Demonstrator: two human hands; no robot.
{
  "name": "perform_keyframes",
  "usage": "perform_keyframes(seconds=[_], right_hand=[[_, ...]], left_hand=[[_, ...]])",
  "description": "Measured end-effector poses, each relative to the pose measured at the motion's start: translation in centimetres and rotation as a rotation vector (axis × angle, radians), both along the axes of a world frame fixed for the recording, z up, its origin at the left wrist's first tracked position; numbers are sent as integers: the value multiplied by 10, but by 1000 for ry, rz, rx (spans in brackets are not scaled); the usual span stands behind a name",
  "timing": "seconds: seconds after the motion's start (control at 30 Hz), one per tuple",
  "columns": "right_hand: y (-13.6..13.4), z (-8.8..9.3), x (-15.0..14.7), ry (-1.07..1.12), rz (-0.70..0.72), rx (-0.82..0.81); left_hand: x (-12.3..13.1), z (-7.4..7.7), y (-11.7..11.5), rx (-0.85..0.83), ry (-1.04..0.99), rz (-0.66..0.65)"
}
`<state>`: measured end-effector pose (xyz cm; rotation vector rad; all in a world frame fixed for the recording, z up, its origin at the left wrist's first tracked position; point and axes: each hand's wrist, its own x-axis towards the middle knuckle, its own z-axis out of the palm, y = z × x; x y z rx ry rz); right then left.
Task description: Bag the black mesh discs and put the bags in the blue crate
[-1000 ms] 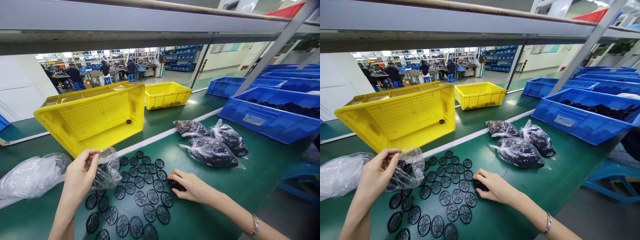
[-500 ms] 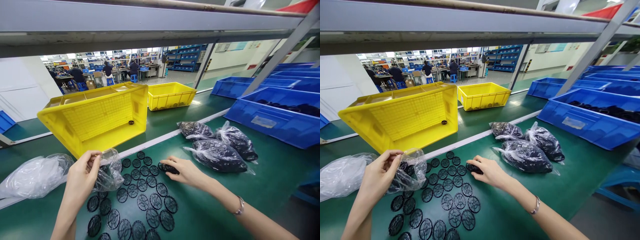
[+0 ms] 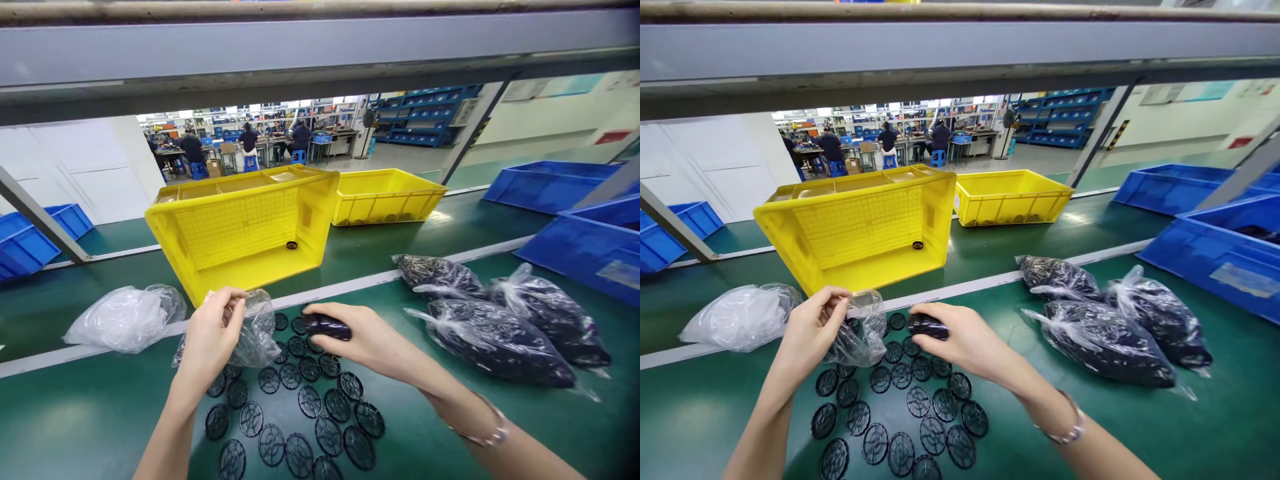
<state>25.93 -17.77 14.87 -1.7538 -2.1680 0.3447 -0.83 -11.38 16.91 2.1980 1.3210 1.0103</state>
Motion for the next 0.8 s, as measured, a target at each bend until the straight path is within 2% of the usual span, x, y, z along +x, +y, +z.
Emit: perform_keyframes(seconds=[0.07,0.17,0.23,0.27,0.3,0.37,0.47,0.53,0.6,0.7,0.8], right_hand=[[24,15,-55,15,180,44],[74,14,-136,-71,369,51],[101,7,-167,-70,474,54],[107,5,-171,-58,508,66],[108,5,-168,-35,513,88],[90,5,-139,19,451,154],[30,-2,-66,46,256,189],[-18,-20,-17,-23,167,104],[-63,-47,20,-110,151,4],[-109,-87,46,-179,91,-135],[-129,-106,44,-180,-51,-252]], left_hand=[[2,1,-2,12,18,-22],[-2,4,-3,105,16,-2],[-8,6,-1,145,-1,18],[-12,7,1,142,-16,21],[-16,9,3,126,-32,22],[-23,11,7,98,-60,34],[-29,13,11,100,-90,74],[-31,14,12,109,-104,93],[-33,15,10,112,-114,105],[-33,17,7,127,-111,112],[-32,17,3,152,-92,107]])
